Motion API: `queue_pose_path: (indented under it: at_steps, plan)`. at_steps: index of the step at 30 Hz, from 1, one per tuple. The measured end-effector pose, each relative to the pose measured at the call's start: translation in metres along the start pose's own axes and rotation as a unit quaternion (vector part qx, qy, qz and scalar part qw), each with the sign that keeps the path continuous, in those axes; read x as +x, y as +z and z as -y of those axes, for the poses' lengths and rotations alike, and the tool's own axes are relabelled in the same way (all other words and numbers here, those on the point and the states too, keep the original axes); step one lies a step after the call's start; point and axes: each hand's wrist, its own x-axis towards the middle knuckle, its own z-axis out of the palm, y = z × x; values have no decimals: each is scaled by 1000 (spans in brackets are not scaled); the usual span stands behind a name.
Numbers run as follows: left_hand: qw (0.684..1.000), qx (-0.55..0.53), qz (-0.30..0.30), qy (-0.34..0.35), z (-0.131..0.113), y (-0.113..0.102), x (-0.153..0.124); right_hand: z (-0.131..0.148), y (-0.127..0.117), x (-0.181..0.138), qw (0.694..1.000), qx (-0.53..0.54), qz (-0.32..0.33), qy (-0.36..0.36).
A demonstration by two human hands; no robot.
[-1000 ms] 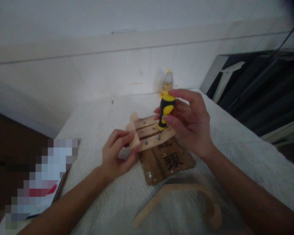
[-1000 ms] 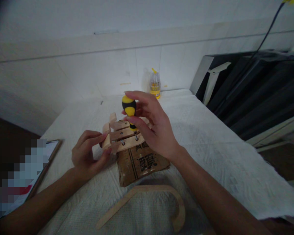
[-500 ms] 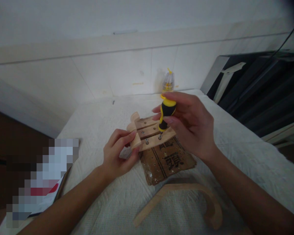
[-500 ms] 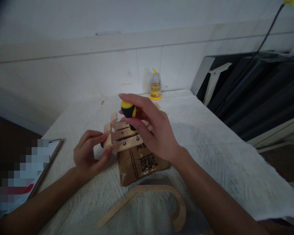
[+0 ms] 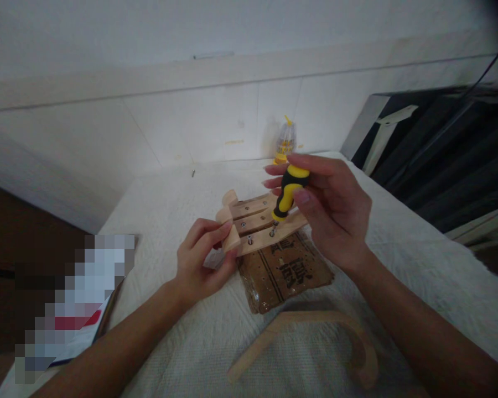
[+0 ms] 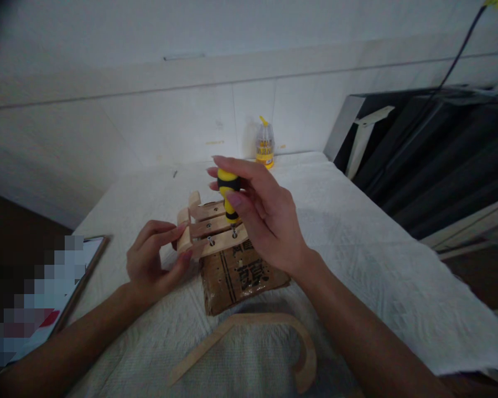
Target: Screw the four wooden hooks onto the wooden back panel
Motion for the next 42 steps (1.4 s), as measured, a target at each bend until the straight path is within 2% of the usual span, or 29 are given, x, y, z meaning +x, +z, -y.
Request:
queue_pose_path:
  at_steps: [9, 17, 25, 27, 31, 33, 35, 40, 42]
  plan:
    - [1000, -8, -6, 3, 1, 1, -2, -11, 7, 1, 987, -70, -134, -64]
    - [1000, -7, -4, -1, 0, 0, 0, -7, -1, 7, 999, 21, -24, -9]
    - [1000, -8, -4, 1, 1, 0, 0, -9, 0, 7, 996, 5, -80, -43]
    - [1000, -7, -5, 4, 1, 0, 0, -10, -2, 6, 998, -12, -53, -37]
    - [1000, 2, 0, 8, 0, 0, 1, -9, -7, 4, 999, 5, 42, 11]
    - [1000, 4, 0, 5, 0, 0, 1, -8, -6, 4, 999, 17, 49, 18]
    - [1000, 4, -3, 2, 0, 0, 1, -8, -3, 4, 999, 17, 28, 11]
    - [1000, 4, -5, 2, 0, 0, 0, -14, 6, 3, 993, -45, -96, -49]
    - [1000, 4, -5, 2, 1, 0, 0, -15, 5, 3, 992, -56, -102, -57]
